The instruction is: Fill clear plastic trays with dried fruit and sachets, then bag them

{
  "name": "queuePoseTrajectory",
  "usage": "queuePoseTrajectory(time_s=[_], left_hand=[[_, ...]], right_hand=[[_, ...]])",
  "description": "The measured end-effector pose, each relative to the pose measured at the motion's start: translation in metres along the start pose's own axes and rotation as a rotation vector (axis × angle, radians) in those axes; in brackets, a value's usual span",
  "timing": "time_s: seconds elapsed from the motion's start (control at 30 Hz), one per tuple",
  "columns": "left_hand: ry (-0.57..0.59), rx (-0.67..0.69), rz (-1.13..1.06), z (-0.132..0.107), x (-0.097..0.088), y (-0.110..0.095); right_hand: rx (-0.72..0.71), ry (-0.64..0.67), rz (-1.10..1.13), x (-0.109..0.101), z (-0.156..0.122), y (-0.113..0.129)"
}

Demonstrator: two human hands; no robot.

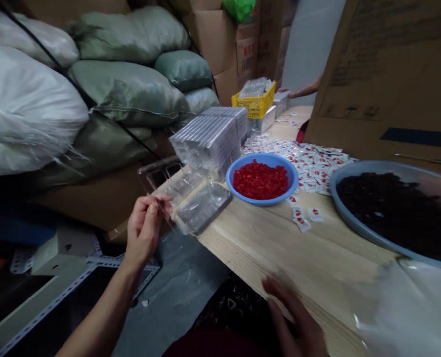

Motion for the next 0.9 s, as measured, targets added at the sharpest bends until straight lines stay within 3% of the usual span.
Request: queuePoseTrajectory(time_s=[0.1, 0.2, 0.37, 0.5, 0.63, 0.8, 0.9], left_hand=[[0.143, -0.215, -0.445, -0.031, 0.074, 0.013], [0.291, -0.395, -0.609, -0.060, 0.140, 0.028], [0.384, -0.489, -0.762, -0.083, 0.207, 0.036], [0.495, -0.498, -0.664, -0.092, 0.237, 0.034], [0.639, -0.457, -0.516, -0.099, 0.252, 0.032], [0.814, -0.419, -0.333, -0.100, 0.258, 0.034], [0.847, -0.290, -0.077, -0.072, 0.250, 0.039]], right_hand=[[0.047, 0.011, 0.470, 0.021, 0.024, -0.008], [0.053, -0.096, 0.652, 0.009, 0.035, -0.014], [0.119, -0.328, 0.769, -0.026, 0.015, -0.042], [0.168, -0.457, 0.912, -0.027, -0.009, -0.068], [0.197, -0.526, 0.997, -0.024, -0.027, -0.083], [0.223, -0.493, 0.988, -0.024, -0.033, -0.086], [0.177, -0.538, 0.766, -0.047, -0.033, -0.081]])
Point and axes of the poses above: each hand's wrist, its own z-axis towards the middle knuckle, its own x-axis out of the palm, y = z × x, the point moved 8 cm from there along z, towards the middle knuckle, and after that the axes turned 12 degrees about y, right-handed, at the moved point
